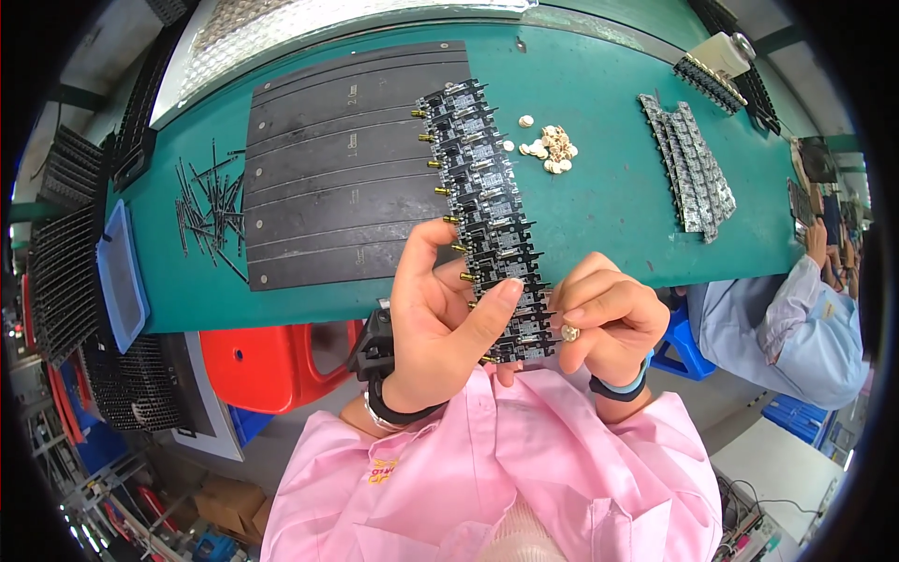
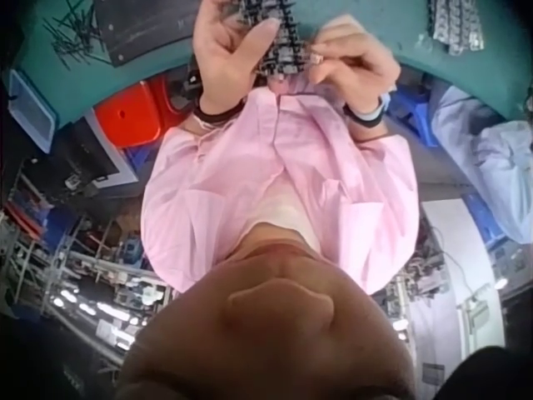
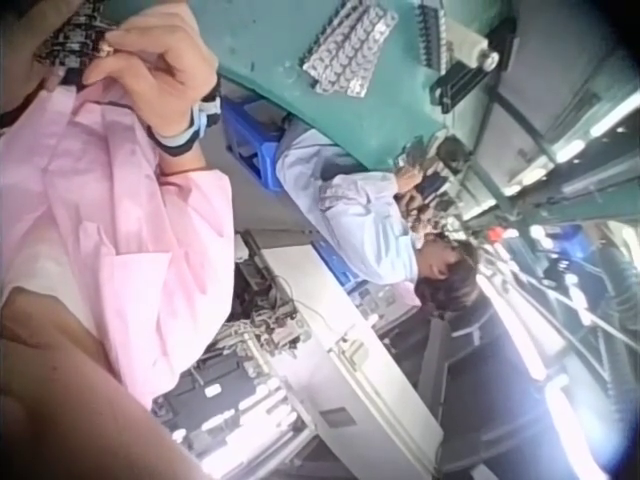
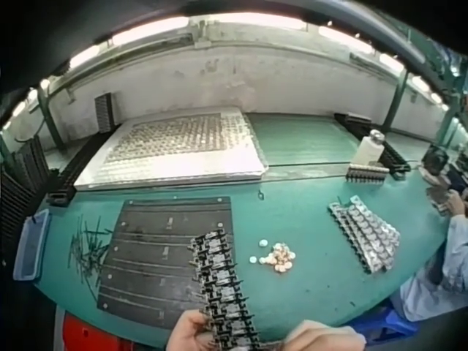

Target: The person picks up a circuit board and inserts small white components into it by hand one at a time. After filling the board, the person sets it aside on the table and picks up another circuit board to repeat the process.

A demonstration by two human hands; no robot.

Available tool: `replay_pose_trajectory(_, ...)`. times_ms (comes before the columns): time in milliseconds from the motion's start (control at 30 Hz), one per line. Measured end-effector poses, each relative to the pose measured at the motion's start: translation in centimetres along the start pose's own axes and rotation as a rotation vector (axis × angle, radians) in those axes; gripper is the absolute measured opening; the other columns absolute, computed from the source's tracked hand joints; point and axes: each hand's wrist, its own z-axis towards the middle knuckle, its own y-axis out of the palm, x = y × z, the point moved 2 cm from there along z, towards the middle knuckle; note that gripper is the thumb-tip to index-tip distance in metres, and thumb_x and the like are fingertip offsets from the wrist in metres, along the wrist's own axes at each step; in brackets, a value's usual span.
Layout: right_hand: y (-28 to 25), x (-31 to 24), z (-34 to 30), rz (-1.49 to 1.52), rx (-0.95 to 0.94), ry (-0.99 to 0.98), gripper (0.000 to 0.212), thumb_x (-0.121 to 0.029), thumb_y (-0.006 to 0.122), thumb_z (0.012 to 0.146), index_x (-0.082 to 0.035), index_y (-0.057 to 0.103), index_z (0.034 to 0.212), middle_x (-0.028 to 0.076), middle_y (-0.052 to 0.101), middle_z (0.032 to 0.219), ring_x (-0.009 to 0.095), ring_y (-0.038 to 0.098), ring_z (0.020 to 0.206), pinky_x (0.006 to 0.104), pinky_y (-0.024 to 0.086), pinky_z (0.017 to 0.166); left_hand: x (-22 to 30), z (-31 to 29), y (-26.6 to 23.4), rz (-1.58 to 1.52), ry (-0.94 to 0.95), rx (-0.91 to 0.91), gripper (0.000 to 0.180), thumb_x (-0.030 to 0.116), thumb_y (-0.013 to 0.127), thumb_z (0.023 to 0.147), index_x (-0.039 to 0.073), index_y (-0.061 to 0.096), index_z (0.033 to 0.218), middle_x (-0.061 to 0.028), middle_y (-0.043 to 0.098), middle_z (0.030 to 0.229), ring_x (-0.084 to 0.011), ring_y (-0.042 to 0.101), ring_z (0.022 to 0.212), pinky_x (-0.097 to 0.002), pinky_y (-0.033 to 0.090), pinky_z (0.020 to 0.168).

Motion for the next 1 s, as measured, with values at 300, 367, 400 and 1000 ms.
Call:
replay_pose_trajectory(300, -0.1, -0.7, 0.4, -0.138, -0.078, -0.055, 0.032, -0.019, 0.075, 0.053, 0.001, 0.058, 0.072, 0.009, 0.058, 0.066, 0.017, 0.052, 0.06, 0.0246, 0.041, 0.052, -0.1, 0.1, 0.1, 0.011, -0.019, 0.019, 0.041, -0.006, 0.05, 0.078, 0.001, 0.023, 0.108, -0.0152, 0.055, 0.093, -0.0129, 0.056, 0.075, -0.0223, 0.048, 0.056)
replay_pose_trajectory(367, -0.1, -1.0, 0.6, -0.238, -0.116, -0.094, 0.034, -0.026, 0.073, 0.056, 0.001, 0.057, 0.069, 0.008, 0.056, 0.063, 0.017, 0.049, 0.057, 0.0248, 0.042, 0.05, 0.0, 0.1, 0.1, 0.032, -0.016, 0.028, 0.041, -0.005, 0.05, 0.078, 0.001, 0.022, 0.108, -0.0156, 0.055, 0.092, -0.0131, 0.057, 0.068, -0.0219, 0.049, 0.048)
replay_pose_trajectory(400, -0.1, -1.2, 0.8, -0.238, -0.115, -0.093, 0.034, -0.026, 0.073, 0.056, 0.001, 0.057, 0.069, 0.008, 0.056, 0.063, 0.017, 0.049, 0.057, 0.0248, 0.042, 0.05, 0.0, 0.1, 0.1, 0.031, -0.016, 0.028, 0.041, -0.005, 0.05, 0.078, 0.001, 0.022, 0.108, -0.0156, 0.055, 0.092, -0.0131, 0.057, 0.068, -0.0219, 0.049, 0.048)
replay_pose_trajectory(1000, 0.1, -0.3, 0.3, 0.278, -0.056, 0.308, 0.02, 0.007, 0.067, 0.06, 0.004, 0.054, 0.075, 0.009, 0.055, 0.069, 0.015, 0.051, 0.061, 0.0243, 0.042, 0.056, -0.6, 0.4, 0.3, -0.176, -0.125, -0.032, 0.039, -0.001, 0.047, 0.08, 0.001, 0.02, 0.107, -0.0161, 0.055, 0.088, -0.0168, 0.057, 0.05, -0.0248, 0.046, 0.03)
